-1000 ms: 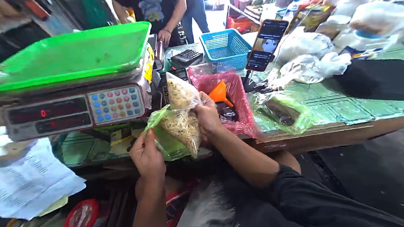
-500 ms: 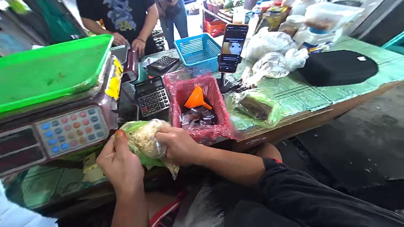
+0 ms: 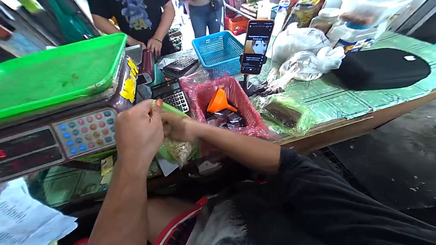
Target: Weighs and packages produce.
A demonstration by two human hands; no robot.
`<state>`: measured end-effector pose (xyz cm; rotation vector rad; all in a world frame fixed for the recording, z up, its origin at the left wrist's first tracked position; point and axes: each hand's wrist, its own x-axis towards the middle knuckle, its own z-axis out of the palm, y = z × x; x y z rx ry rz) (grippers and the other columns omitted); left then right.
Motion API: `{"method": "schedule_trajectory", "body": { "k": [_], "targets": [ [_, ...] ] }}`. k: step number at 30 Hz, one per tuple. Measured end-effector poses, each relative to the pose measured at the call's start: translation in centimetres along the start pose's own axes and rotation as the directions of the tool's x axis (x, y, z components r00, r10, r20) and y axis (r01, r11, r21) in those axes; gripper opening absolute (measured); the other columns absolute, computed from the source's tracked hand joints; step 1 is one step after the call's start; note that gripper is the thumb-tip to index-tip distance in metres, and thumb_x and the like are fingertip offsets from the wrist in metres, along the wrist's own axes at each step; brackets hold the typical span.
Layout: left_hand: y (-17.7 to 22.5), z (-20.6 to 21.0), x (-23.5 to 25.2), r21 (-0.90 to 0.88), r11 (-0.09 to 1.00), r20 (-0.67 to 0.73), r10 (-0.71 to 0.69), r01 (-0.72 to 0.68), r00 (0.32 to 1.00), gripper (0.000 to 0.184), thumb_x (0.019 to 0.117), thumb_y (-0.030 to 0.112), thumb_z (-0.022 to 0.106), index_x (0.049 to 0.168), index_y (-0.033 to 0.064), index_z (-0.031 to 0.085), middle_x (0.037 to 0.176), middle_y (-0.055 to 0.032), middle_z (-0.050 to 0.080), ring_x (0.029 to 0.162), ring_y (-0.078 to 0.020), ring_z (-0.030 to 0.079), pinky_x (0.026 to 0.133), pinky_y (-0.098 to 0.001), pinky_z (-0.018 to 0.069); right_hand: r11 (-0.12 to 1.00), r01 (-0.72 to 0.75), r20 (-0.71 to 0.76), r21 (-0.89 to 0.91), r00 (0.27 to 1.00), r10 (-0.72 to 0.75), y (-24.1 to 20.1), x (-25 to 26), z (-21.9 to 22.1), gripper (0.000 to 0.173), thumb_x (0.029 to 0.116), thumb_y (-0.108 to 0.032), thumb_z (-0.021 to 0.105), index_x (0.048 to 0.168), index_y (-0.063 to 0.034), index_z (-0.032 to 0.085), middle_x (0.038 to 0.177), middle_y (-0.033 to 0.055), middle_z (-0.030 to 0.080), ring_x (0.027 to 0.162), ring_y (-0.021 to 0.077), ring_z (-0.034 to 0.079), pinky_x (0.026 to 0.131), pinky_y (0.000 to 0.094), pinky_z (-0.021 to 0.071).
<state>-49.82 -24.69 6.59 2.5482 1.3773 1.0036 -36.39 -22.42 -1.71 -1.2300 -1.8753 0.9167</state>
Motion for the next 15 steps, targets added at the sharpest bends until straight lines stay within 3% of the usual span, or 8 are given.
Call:
{"method": "schedule_trajectory", "body": {
  "k": [3, 5, 7, 10, 11, 13, 15],
  "targets": [
    [-0.1, -1.9, 1.2, 0.117, 0.993, -0.028, -0.012, 0.016, 1.0, 0.044, 0.1102, 0.033, 0.046, 0.092, -0.0004, 0.068, 0.078, -0.0211, 0.065, 0.075, -0.0385, 0.064, 0.067, -0.0618, 0.0467, 0.986, 0.023, 0.124, -0.163, 0.992, -0.002, -1.9, -1.3, -2.5, 0.057, 0.1016, -0.035, 0.066, 0.152, -0.0142, 0.049, 0.145, 0.0126, 0.058, 0.122, 0.0272, 0.063, 0.102, 0.0537, 0.0519],
    [-0.1, -2.9, 2.2, 0.174, 0.985, -0.088, 0.009, 0.006, 0.996, 0.047, 0.1106, 0.034, 0.044, 0.091, -0.0018, 0.066, 0.078, -0.0225, 0.064, 0.075, -0.0403, 0.065, 0.066, -0.0624, 0.0469, 0.975, 0.085, 0.147, -0.207, 0.988, -0.055, -2.9, -2.0, -4.4, 0.062, 0.1015, -0.043, 0.064, 0.154, -0.0145, 0.048, 0.16, 0.0094, 0.045, 0.144, 0.0251, 0.047, 0.118, 0.0529, 0.0392],
    [0.1, -3.8, 3.3, 0.185, 0.982, -0.12, -0.007, 0.029, 0.993, 0.049, 0.1109, 0.035, 0.041, 0.088, -0.0021, 0.063, 0.077, -0.0216, 0.062, 0.075, -0.0396, 0.063, 0.066, -0.0606, 0.0457, 0.97, 0.138, 0.127, -0.201, 0.985, -0.114, -3.1, -3.4, -6.2, 0.068, 0.1011, -0.05, 0.06, 0.155, -0.012, 0.046, 0.16, 0.0123, 0.044, 0.146, 0.0265, 0.043, 0.119, 0.0537, 0.0367],
    [0.2, -4.8, 4.9, 0.167, 0.984, -0.127, -0.039, 0.06, 0.991, 0.05, 0.1105, 0.039, 0.04, 0.087, -0.0003, 0.061, 0.078, -0.0192, 0.061, 0.076, -0.0353, 0.062, 0.069, -0.0581, 0.0447, 0.952, 0.103, 0.13, -0.287, 0.989, -0.068, -4.0, -5.7, -7.6, 0.084, 0.0958, -0.065, 0.058, 0.159, -0.0138, 0.037, 0.154, 0.0156, 0.048, 0.14, 0.0293, 0.05, 0.114, 0.0585, 0.04],
    [0.4, -4.8, 5.4, 0.159, 0.986, -0.127, -0.032, 0.052, 0.991, 0.05, 0.1102, 0.038, 0.041, 0.085, 0.0003, 0.06, 0.078, -0.0177, 0.06, 0.076, -0.0332, 0.06, 0.068, -0.0566, 0.0437, 0.936, 0.091, 0.122, -0.341, 0.991, -0.051, -4.5, -6.3, -7.8, 0.087, 0.0933, -0.065, 0.062, 0.159, -0.0143, 0.036, 0.155, 0.0148, 0.047, 0.138, 0.0294, 0.051, 0.113, 0.059, 0.0413],
    [0.9, -4.9, 6.4, 0.142, 0.989, -0.132, -0.018, 0.037, 0.991, 0.048, 0.11, 0.038, 0.042, 0.088, 0.0015, 0.063, 0.081, -0.0164, 0.061, 0.078, -0.0311, 0.061, 0.071, -0.0548, 0.0442, 0.885, 0.03, 0.064, -0.464, 0.998, 0.0, -5.8, -7.2, -8.1, 0.078, 0.0892, -0.049, 0.074, 0.153, -0.0156, 0.043, 0.149, 0.0111, 0.052, 0.128, 0.0269, 0.058, 0.103, 0.0561, 0.0493],
    [1.7, -5.2, 7.2, 0.13, 0.991, -0.145, 0.006, 0.013, 0.989, 0.048, 0.1101, 0.039, 0.042, 0.093, 0.0017, 0.066, 0.086, -0.0174, 0.065, 0.083, -0.0322, 0.063, 0.074, -0.0567, 0.0457, 0.813, -0.052, -0.023, -0.58, 0.999, 0.047, -7.0, -7.0, -8.6, 0.055, 0.0899, -0.033, 0.072, 0.138, -0.0124, 0.053, 0.129, 0.0109, 0.062, 0.107, 0.0274, 0.066, 0.086, 0.054, 0.0553]
  ]
}}
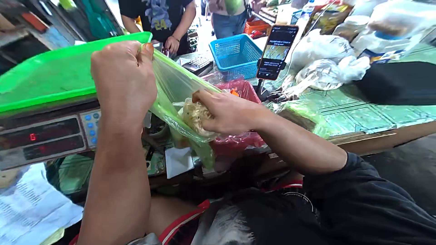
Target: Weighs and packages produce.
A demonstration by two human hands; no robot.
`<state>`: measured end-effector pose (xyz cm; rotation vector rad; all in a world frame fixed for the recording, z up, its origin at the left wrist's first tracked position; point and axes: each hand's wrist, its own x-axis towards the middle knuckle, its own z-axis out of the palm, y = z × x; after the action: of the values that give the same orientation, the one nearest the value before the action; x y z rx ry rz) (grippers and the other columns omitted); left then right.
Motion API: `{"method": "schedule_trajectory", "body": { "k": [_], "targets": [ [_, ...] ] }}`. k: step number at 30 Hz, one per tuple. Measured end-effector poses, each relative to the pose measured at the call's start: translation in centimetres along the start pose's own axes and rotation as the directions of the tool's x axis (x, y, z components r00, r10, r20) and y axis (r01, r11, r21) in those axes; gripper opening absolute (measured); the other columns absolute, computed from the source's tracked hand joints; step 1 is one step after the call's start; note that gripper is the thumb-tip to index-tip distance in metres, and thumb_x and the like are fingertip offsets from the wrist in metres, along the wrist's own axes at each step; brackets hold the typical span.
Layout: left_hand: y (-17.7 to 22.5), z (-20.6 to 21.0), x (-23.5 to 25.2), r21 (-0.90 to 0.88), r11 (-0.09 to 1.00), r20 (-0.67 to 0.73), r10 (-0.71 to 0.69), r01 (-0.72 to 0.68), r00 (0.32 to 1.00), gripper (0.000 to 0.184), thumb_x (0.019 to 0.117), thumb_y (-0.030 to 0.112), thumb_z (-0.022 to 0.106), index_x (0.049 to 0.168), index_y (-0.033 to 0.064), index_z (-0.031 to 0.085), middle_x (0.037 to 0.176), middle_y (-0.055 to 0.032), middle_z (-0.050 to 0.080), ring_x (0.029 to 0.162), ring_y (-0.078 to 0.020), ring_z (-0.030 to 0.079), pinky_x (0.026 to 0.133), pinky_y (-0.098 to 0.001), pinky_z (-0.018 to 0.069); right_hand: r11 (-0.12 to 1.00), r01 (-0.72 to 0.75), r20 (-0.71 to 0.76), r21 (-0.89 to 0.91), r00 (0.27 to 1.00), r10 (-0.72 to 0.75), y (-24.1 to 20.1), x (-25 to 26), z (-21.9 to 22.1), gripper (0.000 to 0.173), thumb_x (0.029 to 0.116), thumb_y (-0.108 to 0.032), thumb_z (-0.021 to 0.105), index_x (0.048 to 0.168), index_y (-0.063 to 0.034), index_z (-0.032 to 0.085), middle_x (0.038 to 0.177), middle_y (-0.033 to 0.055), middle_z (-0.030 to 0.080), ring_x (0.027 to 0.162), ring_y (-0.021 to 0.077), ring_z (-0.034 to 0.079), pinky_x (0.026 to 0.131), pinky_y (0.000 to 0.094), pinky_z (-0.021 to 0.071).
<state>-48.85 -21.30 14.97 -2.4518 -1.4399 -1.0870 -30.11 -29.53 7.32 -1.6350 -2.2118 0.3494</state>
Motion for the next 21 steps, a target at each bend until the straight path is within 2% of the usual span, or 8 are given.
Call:
{"method": "schedule_trajectory", "body": {
  "k": [2, 4, 7, 9, 13, 15, 17, 21],
  "targets": [
    [1.1, -0.6, 0.7, -0.009, 1.0, -0.024, 0.029, -0.029, 0.999, 0.048, 0.1102, 0.039, 0.042, 0.096, 0.0011, 0.068, 0.091, -0.0198, 0.067, 0.088, -0.0345, 0.065, 0.078, -0.0597, 0.0463, 0.991, -0.074, -0.045, -0.111, 0.997, 0.069, -0.7, 1.0, -0.8, 0.042, 0.0941, -0.025, 0.066, 0.132, -0.0093, 0.058, 0.121, 0.0128, 0.066, 0.1, 0.0309, 0.068, 0.08, 0.056, 0.0562],
    [2.7, -1.1, 1.1, -0.017, 0.997, -0.048, 0.069, -0.07, 0.996, 0.048, 0.1103, 0.038, 0.042, 0.095, 0.001, 0.068, 0.09, -0.0206, 0.067, 0.087, -0.0347, 0.065, 0.076, -0.0595, 0.0454, 0.985, -0.113, -0.146, -0.133, 0.985, 0.094, -0.9, 2.6, -1.1, 0.043, 0.0934, -0.027, 0.071, 0.13, -0.0087, 0.06, 0.12, 0.0143, 0.065, 0.096, 0.0328, 0.069, 0.076, 0.0557, 0.0576],
    [3.6, -2.1, 2.1, -0.011, 0.993, -0.054, 0.119, -0.119, 0.991, 0.052, 0.1105, 0.041, 0.04, 0.102, -0.0014, 0.069, 0.097, -0.0255, 0.068, 0.095, -0.0405, 0.066, 0.082, -0.0651, 0.0463, 0.995, -0.087, -0.287, -0.051, 0.956, 0.069, 0.3, 5.0, -1.5, 0.043, 0.0966, -0.046, 0.068, 0.112, -0.0065, 0.064, 0.11, 0.0134, 0.065, 0.093, 0.0312, 0.069, 0.075, 0.0538, 0.0579],
    [1.3, -2.5, 3.3, 0.002, 0.99, -0.096, 0.142, -0.143, 0.985, 0.059, 0.1097, 0.049, 0.036, 0.106, -0.001, 0.067, 0.1, -0.0273, 0.068, 0.099, -0.0425, 0.066, 0.084, -0.068, 0.0467, 0.996, -0.084, -0.189, 0.014, 0.978, 0.085, 0.6, 4.3, -3.1, 0.058, 0.1004, -0.063, 0.052, 0.107, -0.0077, 0.069, 0.101, 0.0115, 0.068, 0.096, 0.0295, 0.068, 0.081, 0.0557, 0.0556],
    [-4.2, -2.3, 5.3, -0.143, 0.985, -0.19, 0.065, -0.093, 0.98, 0.059, 0.1069, 0.06, 0.037, 0.113, 0.0097, 0.068, 0.104, -0.0134, 0.069, 0.097, -0.0213, 0.066, 0.087, -0.0528, 0.0524, 1.0, 0.003, -0.045, 0.006, 0.999, -0.002, 0.6, -0.3, -8.0, 0.075, 0.0981, -0.073, 0.044, 0.136, -0.0122, 0.065, 0.115, 0.0084, 0.072, 0.11, 0.024, 0.068, 0.097, 0.0551, 0.0531],
    [-4.5, -1.8, 6.2, -0.238, 0.968, -0.202, 0.027, -0.076, 0.979, 0.059, 0.1054, 0.062, 0.038, 0.108, 0.0103, 0.067, 0.1, -0.0087, 0.067, 0.093, -0.0142, 0.065, 0.084, -0.047, 0.053, 0.982, 0.023, -0.033, -0.187, 0.999, -0.03, 0.4, -1.3, -9.3, 0.053, 0.1021, -0.059, 0.051, 0.126, -0.0149, 0.066, 0.098, 0.0046, 0.071, 0.095, 0.0228, 0.069, 0.083, 0.0529, 0.055],
    [-4.6, -1.6, 8.1, -0.305, 0.948, -0.201, 0.033, -0.095, 0.979, 0.057, 0.1045, 0.062, 0.041, 0.104, 0.0115, 0.067, 0.096, -0.0057, 0.067, 0.089, -0.0121, 0.066, 0.081, -0.046, 0.0556, 0.942, 0.005, -0.079, -0.335, 0.996, -0.033, 0.7, -0.4, -10.2, 0.017, 0.0999, -0.025, 0.058, 0.104, -0.0125, 0.069, 0.084, 0.0061, 0.067, 0.083, 0.0273, 0.067, 0.07, 0.0552, 0.0525],
    [-3.6, -2.1, 12.4, -0.449, 0.894, -0.11, -0.042, -0.012, 0.993, 0.051, 0.1039, 0.059, 0.046, 0.115, 0.0132, 0.066, 0.103, -0.0028, 0.067, 0.092, -0.0089, 0.066, 0.083, -0.0407, 0.0567, 0.941, 0.096, -0.311, -0.323, 0.929, -0.201, 1.5, 1.9, -14.1, 0.018, 0.0991, -0.01, 0.052, 0.089, -0.0105, 0.068, 0.081, 0.0035, 0.064, 0.08, 0.0192, 0.062, 0.071, 0.0437, 0.0497]
  ]
}}
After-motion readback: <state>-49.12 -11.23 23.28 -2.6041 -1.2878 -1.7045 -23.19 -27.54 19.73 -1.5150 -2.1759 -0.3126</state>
